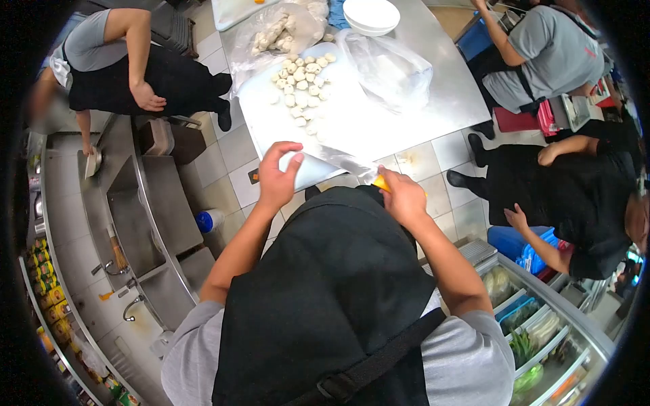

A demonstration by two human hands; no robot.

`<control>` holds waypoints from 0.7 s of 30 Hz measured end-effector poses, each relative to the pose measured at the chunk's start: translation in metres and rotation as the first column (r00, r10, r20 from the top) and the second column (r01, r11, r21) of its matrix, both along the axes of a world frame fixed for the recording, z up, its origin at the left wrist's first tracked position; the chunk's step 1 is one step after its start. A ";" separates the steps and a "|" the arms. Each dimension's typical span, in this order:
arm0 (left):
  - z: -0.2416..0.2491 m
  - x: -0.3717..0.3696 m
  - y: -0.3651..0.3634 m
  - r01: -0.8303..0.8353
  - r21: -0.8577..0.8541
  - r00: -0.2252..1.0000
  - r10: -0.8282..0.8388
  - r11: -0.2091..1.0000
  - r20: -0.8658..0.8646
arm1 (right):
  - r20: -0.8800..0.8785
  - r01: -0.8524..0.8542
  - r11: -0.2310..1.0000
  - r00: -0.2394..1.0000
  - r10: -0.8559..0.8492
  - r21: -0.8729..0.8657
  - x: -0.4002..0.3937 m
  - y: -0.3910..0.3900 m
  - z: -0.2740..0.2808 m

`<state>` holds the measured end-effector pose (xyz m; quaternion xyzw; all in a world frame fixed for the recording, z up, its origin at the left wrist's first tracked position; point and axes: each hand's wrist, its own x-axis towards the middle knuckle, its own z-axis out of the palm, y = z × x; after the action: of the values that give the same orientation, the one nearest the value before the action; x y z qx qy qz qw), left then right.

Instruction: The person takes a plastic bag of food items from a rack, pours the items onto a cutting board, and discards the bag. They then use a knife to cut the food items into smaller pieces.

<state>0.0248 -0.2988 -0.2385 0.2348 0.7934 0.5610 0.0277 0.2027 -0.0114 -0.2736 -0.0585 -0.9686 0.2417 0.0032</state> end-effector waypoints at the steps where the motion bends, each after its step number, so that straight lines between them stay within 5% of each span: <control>1: 0.022 0.001 0.000 -0.010 -0.006 1.000 0.010 1.000 -0.004 | -0.004 -0.010 1.000 1.000 0.010 -0.006 0.006 0.004 -0.001; 3: 0.061 0.003 -0.007 -0.002 0.575 0.965 -0.148 0.818 0.214 | -0.031 0.067 0.997 0.997 -0.068 -0.034 0.015 0.008 -0.004; 4: 0.083 0.005 -0.007 0.041 0.602 0.985 -0.132 0.798 0.108 | -0.045 0.046 0.998 0.998 -0.048 -0.047 0.018 0.009 -0.004; 5: 0.103 0.002 -0.006 0.034 0.592 0.989 -0.112 0.805 0.095 | -0.041 0.093 0.995 0.995 -0.094 -0.040 0.021 0.010 -0.003; 7: 0.132 -0.004 -0.005 0.185 0.378 0.856 0.041 0.907 -0.516 | -0.045 0.132 0.990 0.990 -0.134 -0.040 0.020 0.008 -0.002; 8: 0.137 -0.006 -0.011 0.164 0.295 0.766 0.067 0.941 -0.639 | -0.018 0.168 0.985 0.985 -0.169 -0.040 0.020 0.009 -0.001; 11: 0.149 -0.004 -0.013 0.122 0.251 0.621 0.123 0.960 -0.774 | -0.022 0.204 0.978 0.979 -0.205 -0.043 0.018 0.012 0.000; 21: 0.164 0.004 -0.028 0.004 0.091 0.508 0.077 0.996 -0.858 | -0.081 0.232 0.972 0.969 -0.235 -0.042 0.014 0.020 -0.001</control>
<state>0.0292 -0.3265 -0.0749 0.4661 0.6841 0.4031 -0.3902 0.2166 0.0090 -0.2742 -0.1616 -0.9499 0.2576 0.0719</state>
